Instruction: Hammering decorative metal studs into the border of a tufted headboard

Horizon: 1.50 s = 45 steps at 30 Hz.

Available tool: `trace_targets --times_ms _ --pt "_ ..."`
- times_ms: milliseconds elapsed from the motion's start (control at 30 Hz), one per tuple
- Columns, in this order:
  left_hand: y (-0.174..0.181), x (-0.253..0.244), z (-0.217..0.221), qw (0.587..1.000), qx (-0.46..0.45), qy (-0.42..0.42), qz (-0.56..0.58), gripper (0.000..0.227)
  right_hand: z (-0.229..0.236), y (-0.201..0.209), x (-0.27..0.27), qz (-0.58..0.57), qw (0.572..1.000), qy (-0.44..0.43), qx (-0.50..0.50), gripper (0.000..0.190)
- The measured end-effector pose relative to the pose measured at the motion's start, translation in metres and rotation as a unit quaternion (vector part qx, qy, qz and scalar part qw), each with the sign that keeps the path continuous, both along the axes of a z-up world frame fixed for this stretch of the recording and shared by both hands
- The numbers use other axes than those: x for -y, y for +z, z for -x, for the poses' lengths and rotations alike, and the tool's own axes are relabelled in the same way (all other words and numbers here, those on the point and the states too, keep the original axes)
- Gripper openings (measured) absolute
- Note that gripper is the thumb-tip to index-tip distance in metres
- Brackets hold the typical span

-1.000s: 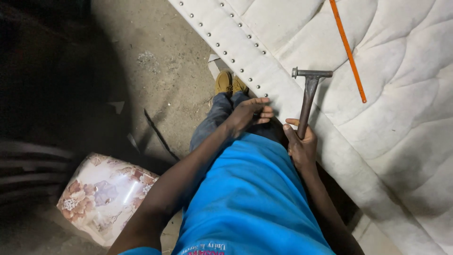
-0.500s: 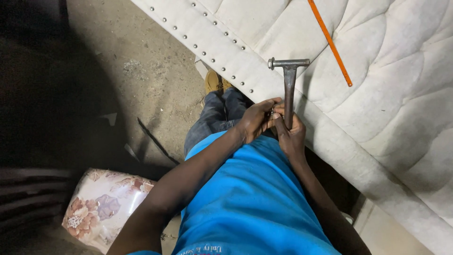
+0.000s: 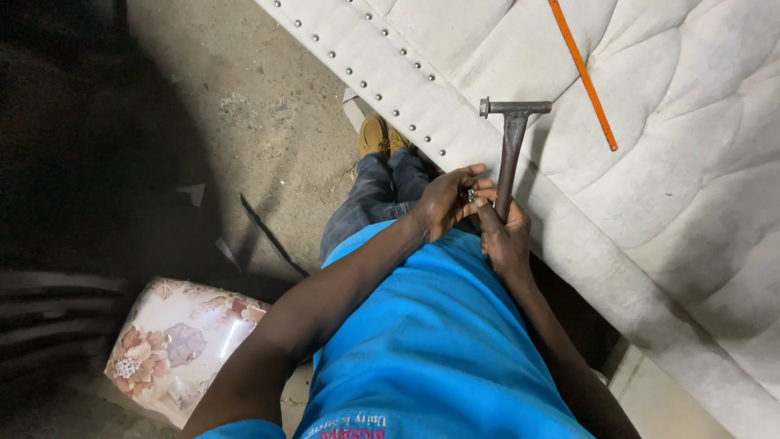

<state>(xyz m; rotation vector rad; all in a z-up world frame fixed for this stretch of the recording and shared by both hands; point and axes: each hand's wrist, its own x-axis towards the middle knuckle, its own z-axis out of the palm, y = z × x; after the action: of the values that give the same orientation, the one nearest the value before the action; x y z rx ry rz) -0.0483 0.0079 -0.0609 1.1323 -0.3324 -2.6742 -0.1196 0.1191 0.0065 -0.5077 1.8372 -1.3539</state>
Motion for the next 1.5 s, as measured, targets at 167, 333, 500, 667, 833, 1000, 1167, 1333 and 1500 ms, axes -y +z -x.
trace_targets --times_ms 167,333,500,667,833,1000,1167,1333,1500 --pt "0.009 -0.001 0.001 1.000 -0.002 0.002 0.006 0.050 -0.001 0.005 0.003 -0.008 1.000 0.014 0.000 0.020" --pt "0.012 -0.001 0.000 1.000 0.016 -0.004 0.014 0.045 0.004 -0.010 -0.005 -0.014 0.999 0.031 0.008 0.023" --pt "0.014 -0.006 0.001 0.996 0.084 -0.030 0.021 0.040 -0.001 0.000 0.001 -0.015 0.999 0.041 0.019 0.027" --pt "0.015 -0.013 0.007 0.992 0.110 -0.056 0.034 0.039 0.001 0.007 0.002 -0.049 0.996 0.074 0.012 0.035" --pt "0.025 -0.011 0.005 0.992 0.106 -0.066 0.032 0.040 0.001 0.004 0.000 -0.046 0.994 0.095 0.007 0.043" --pt "0.054 -0.003 -0.003 0.994 0.088 -0.053 0.025 0.040 -0.005 0.020 0.005 -0.048 0.995 0.089 -0.010 0.038" --pt "0.071 -0.003 -0.010 0.993 0.103 -0.043 0.026 0.041 -0.001 0.007 -0.001 -0.052 0.991 0.109 -0.049 0.036" --pt "0.019 -0.015 0.004 0.992 0.106 -0.066 0.023 0.045 0.007 -0.027 -0.013 -0.056 0.988 0.127 -0.069 0.039" --pt "0.007 -0.019 0.009 0.989 0.059 -0.113 0.074 0.047 0.001 0.004 -0.001 -0.062 0.994 0.089 -0.020 0.033"
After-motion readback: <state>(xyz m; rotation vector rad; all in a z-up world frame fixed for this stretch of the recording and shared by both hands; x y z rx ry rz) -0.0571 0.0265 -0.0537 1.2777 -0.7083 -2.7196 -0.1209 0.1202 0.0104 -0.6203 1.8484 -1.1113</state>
